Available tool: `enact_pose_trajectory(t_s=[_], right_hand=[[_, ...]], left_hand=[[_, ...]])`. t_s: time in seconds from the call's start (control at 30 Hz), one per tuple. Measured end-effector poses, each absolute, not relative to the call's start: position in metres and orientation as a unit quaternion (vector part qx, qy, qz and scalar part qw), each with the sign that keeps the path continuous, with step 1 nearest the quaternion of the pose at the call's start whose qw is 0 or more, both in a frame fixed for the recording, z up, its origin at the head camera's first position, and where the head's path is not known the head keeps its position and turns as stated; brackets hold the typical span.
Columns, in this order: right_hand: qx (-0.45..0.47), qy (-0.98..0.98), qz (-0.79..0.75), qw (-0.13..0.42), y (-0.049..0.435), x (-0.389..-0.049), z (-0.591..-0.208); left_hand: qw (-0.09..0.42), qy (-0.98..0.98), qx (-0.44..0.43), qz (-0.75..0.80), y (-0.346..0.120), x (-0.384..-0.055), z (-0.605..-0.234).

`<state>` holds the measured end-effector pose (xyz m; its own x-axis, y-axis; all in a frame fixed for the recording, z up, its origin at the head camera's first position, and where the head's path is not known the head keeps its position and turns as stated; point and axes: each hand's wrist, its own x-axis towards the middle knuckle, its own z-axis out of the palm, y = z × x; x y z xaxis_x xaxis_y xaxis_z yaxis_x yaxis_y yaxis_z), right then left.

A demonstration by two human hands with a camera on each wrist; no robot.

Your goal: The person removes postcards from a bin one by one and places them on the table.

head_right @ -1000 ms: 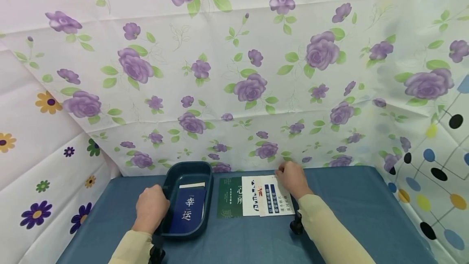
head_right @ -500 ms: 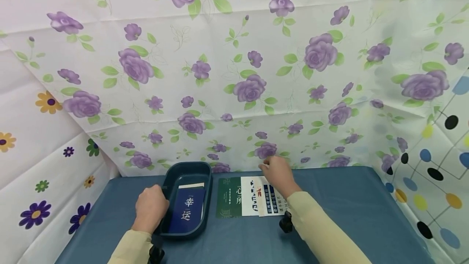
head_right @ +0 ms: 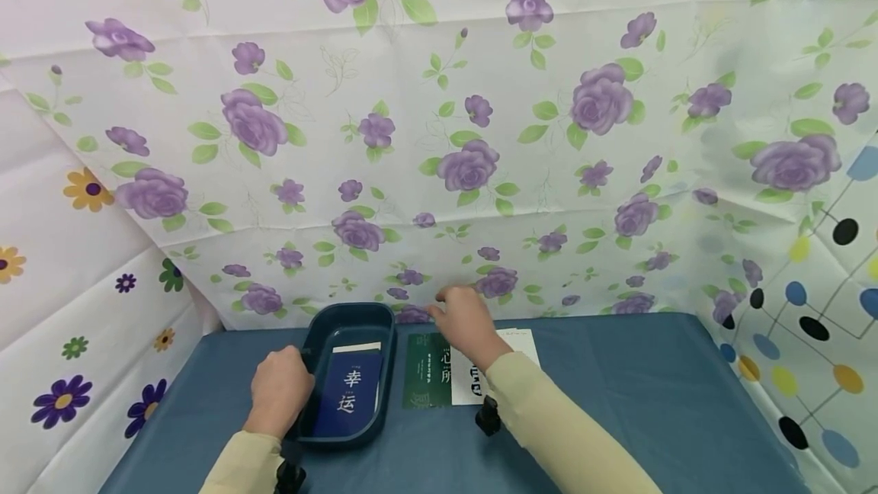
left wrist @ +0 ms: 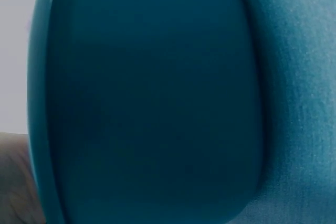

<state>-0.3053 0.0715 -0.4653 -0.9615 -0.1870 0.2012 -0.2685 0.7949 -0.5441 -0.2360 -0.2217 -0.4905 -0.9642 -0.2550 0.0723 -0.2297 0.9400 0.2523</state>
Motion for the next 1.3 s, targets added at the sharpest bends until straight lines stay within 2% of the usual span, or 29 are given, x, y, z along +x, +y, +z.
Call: enact_pose_trajectory(t_s=[0.4,0.77,1.0,1.3], right_hand=[[0.228,-0.942,0.232,0.075,-0.001,-0.289,-0.463],[0.273,-0.957,0.094,0.014,-0.042,-0.281,-0.475],[0.283,-0.957,0.066,0.009,-0.053,-0.285,-0.487],[0.283,-0.957,0.041,-0.044,-0.065,-0.291,-0.5]], left_hand=[[0.065,-0.983,0.122,-0.12,-0.222,-0.236,-0.491],[0.06,-0.984,0.121,-0.116,-0.222,-0.238,-0.493],[0.055,-0.985,0.117,-0.115,-0.222,-0.238,-0.492],[0.05,-0.986,0.113,-0.113,-0.223,-0.239,-0.49]])
